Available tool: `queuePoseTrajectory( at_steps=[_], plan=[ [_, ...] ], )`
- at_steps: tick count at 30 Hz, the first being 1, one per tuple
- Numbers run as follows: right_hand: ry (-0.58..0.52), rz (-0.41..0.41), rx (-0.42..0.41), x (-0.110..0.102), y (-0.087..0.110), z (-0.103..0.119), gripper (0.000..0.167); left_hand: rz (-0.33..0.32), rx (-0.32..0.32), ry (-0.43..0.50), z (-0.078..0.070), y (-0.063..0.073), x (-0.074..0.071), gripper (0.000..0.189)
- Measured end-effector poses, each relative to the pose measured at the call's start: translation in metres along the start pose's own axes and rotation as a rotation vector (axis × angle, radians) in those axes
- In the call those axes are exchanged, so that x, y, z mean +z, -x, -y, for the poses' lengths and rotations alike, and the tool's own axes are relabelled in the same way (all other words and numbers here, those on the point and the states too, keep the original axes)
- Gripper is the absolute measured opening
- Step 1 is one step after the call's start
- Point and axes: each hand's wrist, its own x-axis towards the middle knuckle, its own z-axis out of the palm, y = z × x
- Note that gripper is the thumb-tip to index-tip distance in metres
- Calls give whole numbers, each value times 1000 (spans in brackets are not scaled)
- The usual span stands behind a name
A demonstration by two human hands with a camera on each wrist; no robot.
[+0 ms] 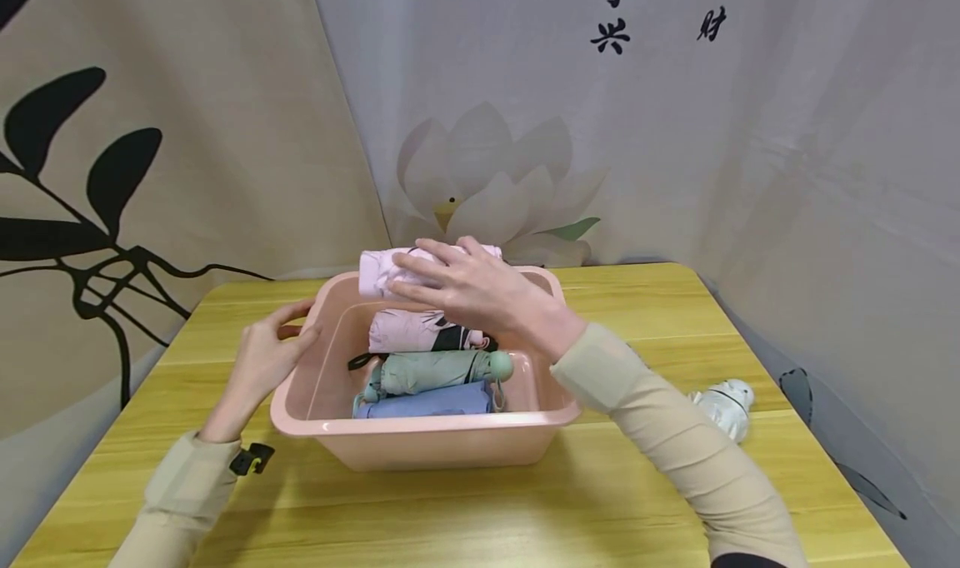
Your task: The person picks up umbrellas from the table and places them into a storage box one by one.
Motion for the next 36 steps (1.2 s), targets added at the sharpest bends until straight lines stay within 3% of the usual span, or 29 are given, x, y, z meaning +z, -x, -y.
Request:
queuePoseTrajectory(
  at_steps=[7, 16, 27, 36],
  plan=[
    [-57, 81, -36, -1, -8, 7, 52, 7, -10, 2, 1, 0, 0, 43],
    [-37, 53, -99, 8, -17, 17, 44, 8, -23, 5, 1, 1, 0, 43],
    [-72, 161, -139, 22, -18, 30, 41, -5, 9, -7, 1, 1, 0, 43],
    [-2, 333, -204, 31, -19, 43, 40, -35, 32, 10, 0, 1, 0, 43]
  ],
)
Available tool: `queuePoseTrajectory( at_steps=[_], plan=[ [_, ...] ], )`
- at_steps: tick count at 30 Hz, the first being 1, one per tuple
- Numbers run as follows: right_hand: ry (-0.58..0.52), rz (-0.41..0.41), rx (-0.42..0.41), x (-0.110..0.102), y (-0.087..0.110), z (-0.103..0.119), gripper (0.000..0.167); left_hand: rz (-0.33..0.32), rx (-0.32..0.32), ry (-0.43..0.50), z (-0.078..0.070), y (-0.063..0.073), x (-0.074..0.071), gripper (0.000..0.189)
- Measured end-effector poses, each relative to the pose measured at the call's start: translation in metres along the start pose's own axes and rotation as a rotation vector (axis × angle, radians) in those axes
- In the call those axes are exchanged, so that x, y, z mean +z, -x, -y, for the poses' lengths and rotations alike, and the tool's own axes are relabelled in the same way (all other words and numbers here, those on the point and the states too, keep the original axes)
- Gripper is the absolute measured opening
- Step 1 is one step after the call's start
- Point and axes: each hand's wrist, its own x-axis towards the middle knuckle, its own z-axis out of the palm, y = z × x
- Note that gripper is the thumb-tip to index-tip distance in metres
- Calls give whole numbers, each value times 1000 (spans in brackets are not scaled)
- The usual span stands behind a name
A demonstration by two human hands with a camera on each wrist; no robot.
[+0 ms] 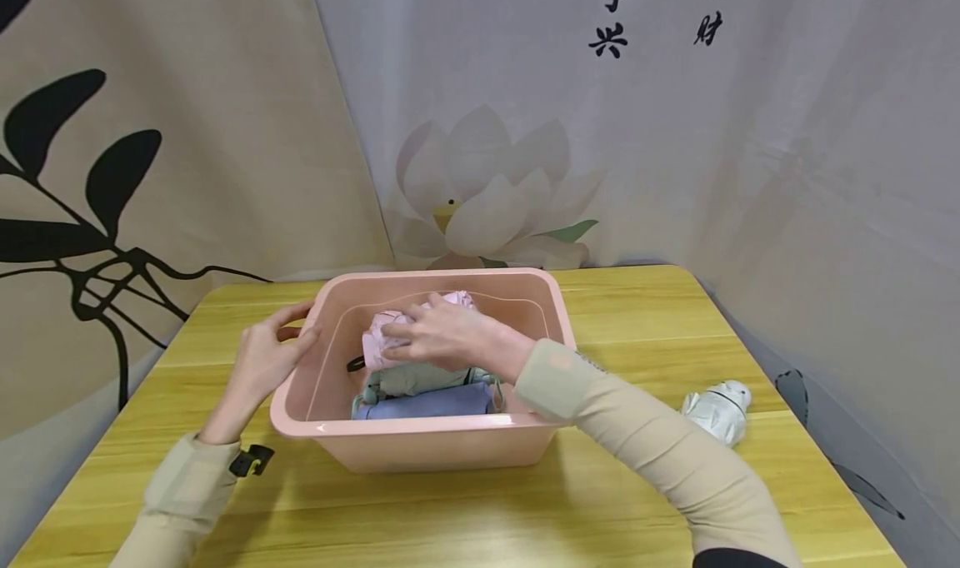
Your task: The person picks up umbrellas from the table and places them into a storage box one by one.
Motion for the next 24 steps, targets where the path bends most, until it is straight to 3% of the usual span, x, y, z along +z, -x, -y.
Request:
queuePoseTrajectory(
  at_steps=[17, 24],
  plan=[
    [-31, 179, 57, -1, -1, 7, 48, 45, -36, 3, 0, 0, -1, 43],
    [-84, 117, 62, -12, 4, 1, 42, 45, -29, 7, 1, -1, -1, 43]
  ],
)
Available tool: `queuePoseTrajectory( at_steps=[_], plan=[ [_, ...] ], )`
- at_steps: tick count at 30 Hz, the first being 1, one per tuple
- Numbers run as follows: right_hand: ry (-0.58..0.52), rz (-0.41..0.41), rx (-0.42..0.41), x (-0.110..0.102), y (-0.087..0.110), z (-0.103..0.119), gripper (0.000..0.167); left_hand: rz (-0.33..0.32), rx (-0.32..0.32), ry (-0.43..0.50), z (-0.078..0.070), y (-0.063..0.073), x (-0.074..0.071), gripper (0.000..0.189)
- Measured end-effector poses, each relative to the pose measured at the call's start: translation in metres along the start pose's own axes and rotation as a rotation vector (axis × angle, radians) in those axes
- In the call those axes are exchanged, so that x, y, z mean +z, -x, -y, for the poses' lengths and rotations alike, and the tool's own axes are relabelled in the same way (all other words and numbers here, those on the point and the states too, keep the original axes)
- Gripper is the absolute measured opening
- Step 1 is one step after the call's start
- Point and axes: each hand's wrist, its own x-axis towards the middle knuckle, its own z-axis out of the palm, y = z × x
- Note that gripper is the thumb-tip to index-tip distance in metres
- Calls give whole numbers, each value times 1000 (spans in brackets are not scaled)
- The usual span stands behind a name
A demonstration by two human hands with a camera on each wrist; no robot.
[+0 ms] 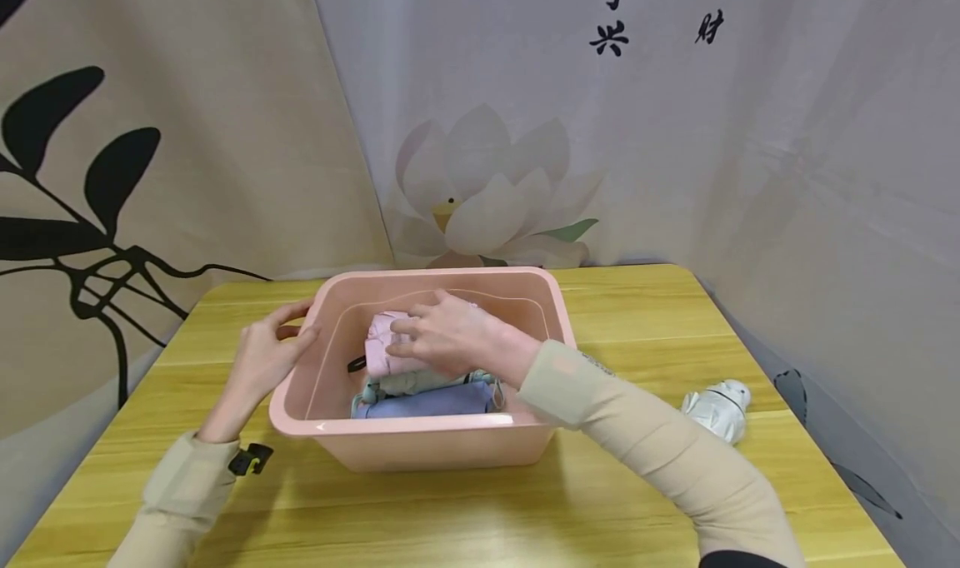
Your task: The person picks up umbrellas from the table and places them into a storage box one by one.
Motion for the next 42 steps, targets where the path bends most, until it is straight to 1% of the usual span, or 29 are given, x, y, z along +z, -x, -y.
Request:
queuePoseTrajectory(
  at_steps=[4, 7, 11, 13, 16, 21, 26, 34, 38, 42],
  plan=[
    [-21, -73, 30, -11, 8, -8, 45, 0, 6, 4, 0, 0, 0, 43],
    [-49, -81, 66, -20, 16, -13, 49, -2, 9, 4, 1, -1, 0, 43],
    [-81, -81, 124, -29, 29, -19, 50, -5, 9, 8, 1, -1, 0, 43],
    [-84, -96, 151, -32, 37, -22, 49, -5, 6, 9, 1, 0, 0, 43],
    [-100, -142, 193, -33, 50, -24, 49, 0, 1, 8, 1, 0, 1, 43],
    [-158, -219, 261, -28, 78, -29, 48, 2, -3, 8, 1, -1, 2, 43],
    [-181, -251, 325, -18, 109, -32, 50, 1, -2, 13, 1, 0, 2, 43],
    [-249, -296, 466, 8, 159, -32, 55, 5, -5, 18, 1, 0, 2, 43],
    [-263, -289, 527, 16, 180, -30, 54, 1, -5, 18, 1, -1, 3, 43],
    [-280, -229, 593, 23, 198, -26, 54, -19, 11, 14, 2, -1, 3, 42]
  ],
)
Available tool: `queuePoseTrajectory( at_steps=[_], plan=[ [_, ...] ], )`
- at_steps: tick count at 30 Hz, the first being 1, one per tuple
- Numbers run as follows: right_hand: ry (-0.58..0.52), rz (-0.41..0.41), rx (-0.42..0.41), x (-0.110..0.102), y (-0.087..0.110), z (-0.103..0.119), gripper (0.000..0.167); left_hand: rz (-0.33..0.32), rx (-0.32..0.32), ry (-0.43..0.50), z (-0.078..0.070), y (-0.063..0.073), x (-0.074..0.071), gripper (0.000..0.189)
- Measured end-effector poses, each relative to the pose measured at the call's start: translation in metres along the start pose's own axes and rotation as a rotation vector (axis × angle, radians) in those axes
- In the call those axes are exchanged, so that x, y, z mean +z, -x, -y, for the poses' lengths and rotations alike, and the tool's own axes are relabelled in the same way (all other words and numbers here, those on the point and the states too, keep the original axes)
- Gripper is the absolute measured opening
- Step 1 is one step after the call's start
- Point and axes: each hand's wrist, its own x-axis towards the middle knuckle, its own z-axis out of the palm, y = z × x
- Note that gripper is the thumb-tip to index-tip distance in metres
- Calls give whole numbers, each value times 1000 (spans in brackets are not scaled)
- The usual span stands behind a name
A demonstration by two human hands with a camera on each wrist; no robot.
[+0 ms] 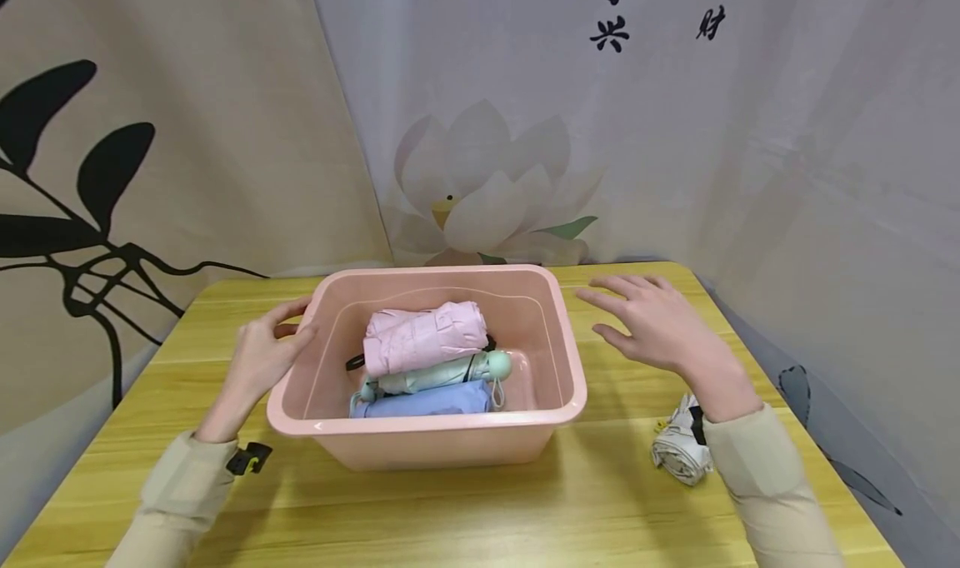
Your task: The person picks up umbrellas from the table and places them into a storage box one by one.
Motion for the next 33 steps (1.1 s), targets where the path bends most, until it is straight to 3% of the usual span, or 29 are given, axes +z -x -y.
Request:
queuePoseTrajectory(
  at_steps=[10, 18, 27, 33],
  plan=[
    [13, 150, 137, 16, 56, -20, 52, 5, 7, -5, 1, 0, 0, 42],
    [-64, 384, 293, 32, 101, -32, 50, 3, 14, -9, 0, 0, -1, 42],
    [-190, 598, 352, 47, 123, -41, 53, 8, 1, -14, 0, 1, -2, 43],
    [-250, 658, 348, 56, 136, -41, 61, 19, -2, -8, -1, 0, -1, 43]
  ],
)
